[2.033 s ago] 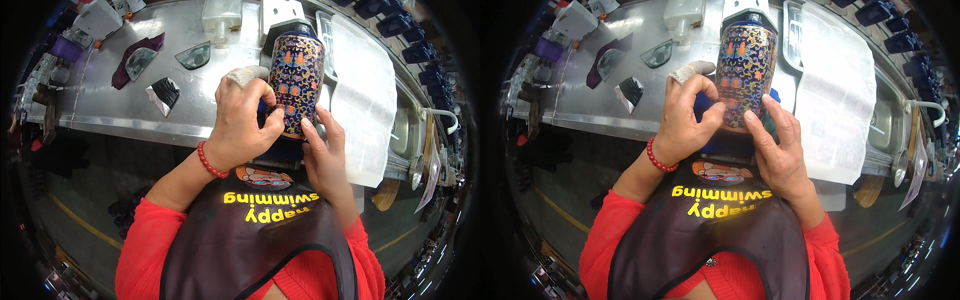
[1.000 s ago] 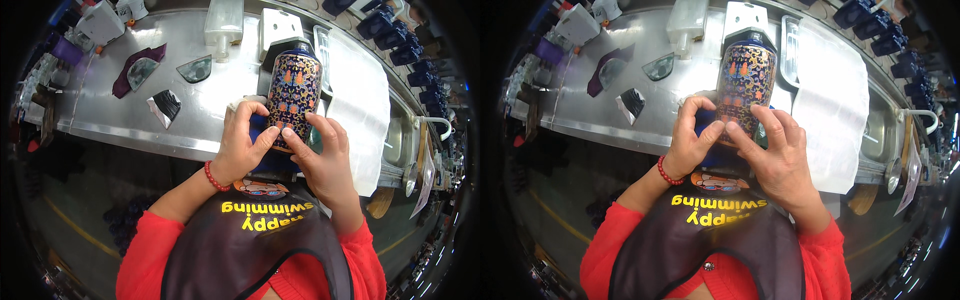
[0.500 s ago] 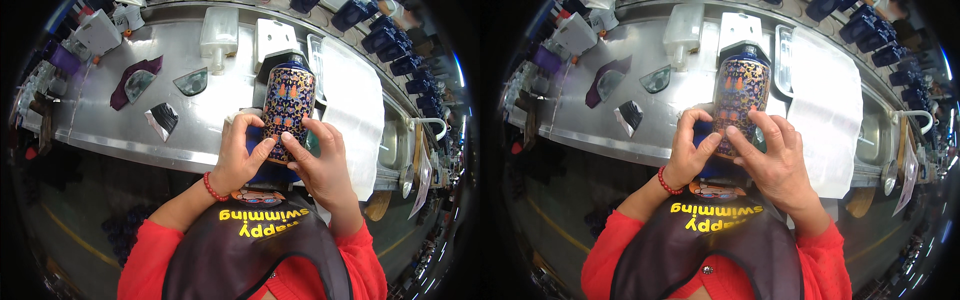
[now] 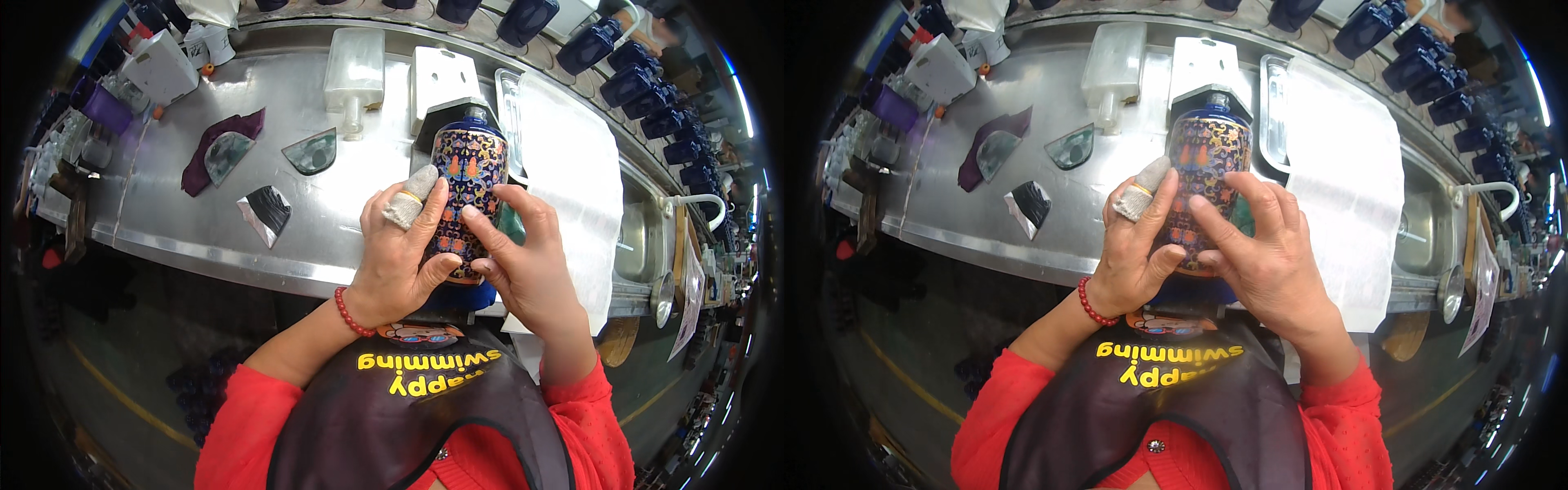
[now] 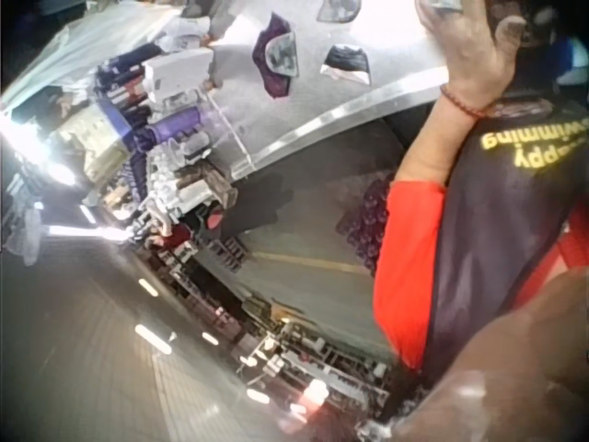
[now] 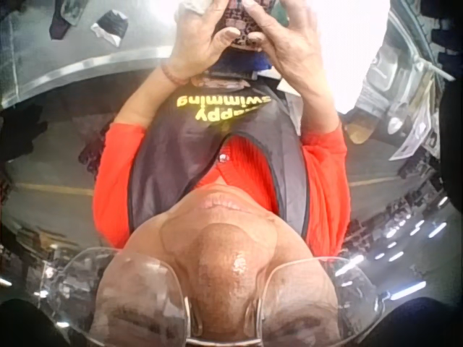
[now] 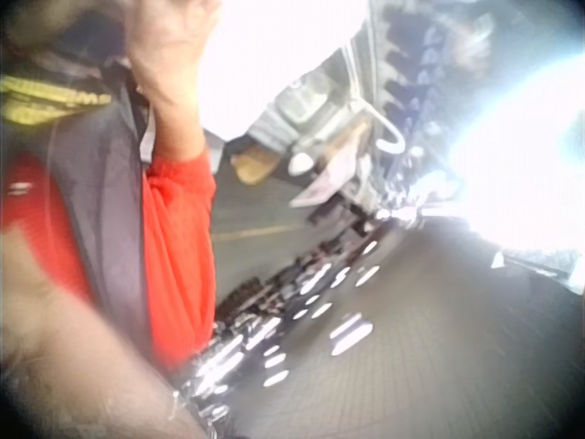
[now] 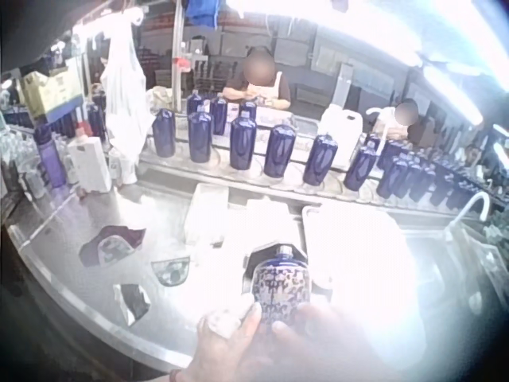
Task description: The person applies decorative stickers to a dark blue cylindrical container, smoothing each sticker with a green tool and rotating the container to access different sides. The person then retrieves another container and continues applying stickers.
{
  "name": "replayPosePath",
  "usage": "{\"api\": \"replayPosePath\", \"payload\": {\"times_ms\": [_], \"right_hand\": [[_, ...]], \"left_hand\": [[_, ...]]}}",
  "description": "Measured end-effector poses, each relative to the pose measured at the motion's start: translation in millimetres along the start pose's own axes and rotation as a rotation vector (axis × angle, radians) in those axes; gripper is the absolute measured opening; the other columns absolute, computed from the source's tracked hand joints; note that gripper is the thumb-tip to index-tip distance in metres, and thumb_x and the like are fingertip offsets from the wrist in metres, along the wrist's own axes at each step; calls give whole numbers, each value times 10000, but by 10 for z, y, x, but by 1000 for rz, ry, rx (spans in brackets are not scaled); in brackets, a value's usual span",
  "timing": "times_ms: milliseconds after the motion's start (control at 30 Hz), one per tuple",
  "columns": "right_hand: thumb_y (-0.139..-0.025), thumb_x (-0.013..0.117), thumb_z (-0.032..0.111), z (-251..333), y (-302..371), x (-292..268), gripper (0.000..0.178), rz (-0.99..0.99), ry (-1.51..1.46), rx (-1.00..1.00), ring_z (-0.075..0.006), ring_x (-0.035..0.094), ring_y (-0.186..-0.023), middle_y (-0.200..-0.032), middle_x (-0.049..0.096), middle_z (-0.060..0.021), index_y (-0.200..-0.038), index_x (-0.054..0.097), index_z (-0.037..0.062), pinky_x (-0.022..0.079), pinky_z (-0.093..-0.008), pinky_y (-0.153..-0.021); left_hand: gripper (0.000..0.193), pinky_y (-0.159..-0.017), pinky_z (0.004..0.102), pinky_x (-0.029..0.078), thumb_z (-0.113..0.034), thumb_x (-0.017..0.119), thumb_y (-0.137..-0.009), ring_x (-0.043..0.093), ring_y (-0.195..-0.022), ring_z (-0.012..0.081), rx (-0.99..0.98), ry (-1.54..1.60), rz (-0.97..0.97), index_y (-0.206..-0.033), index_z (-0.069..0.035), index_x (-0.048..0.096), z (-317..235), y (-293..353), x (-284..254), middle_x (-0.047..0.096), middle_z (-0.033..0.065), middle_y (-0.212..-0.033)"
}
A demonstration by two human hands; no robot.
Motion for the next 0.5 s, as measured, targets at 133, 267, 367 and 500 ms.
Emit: {"api": "replayPosePath", "payload": {"times_ms": [133, 267, 367, 500], "right_hand": [[-838, 770, 191, -64, -83, -32, 611, -24, -5, 38, -378, 475, -1254, -1433, 463, -158, -1425, 601, 160, 434, -466, -1058], [-835, 770, 181, -60, -152, -39, 623, -5, 47, -2, -371, 483, -1242, -1429, 469, -159, -1431, 592, 139, 439, -468, -1054], [-832, 772, 178, -116, -210, -59, 627, -21, -21, 43, -367, 487, -1231, -1416, 476, -155, -1431, 591, 133, 444, -463, -1051], [-822, 783, 158, -170, -295, -73, 636, -51, 1, 45, -362, 493, -1216, -1393, 489, -144, -1429, 593, 131, 449, -452, -1047]], "left_hand": [[845, -1154, 550, 211, -642, 448, -998, 370, -1330, 397, 24, -47, 11, -1532, 14, 425, -9, -51, -3, 486, 214, -1478], [862, -1150, 577, 197, -657, 432, -996, 356, -1341, 396, 45, -107, 40, -1533, 18, 419, -42, -94, 2, 489, 216, -1475], [882, -1152, 602, 178, -671, 425, -991, 347, -1365, 408, 25, -13, 16, -1534, 23, 412, 7, -147, -42, 486, 224, -1476], [931, -1152, 640, 150, -691, 435, -976, 334, -1407, 460, 22, 7, 30, -1554, 34, 357, 77, -254, 25, 440, 253, -1513]]}}
Point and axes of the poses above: each hand's wrist, its own y-axis away from the middle knuckle, its own x-axis out of the palm, z = x × y, the point moved 6 cm from there along -y, towards the middle knuckle
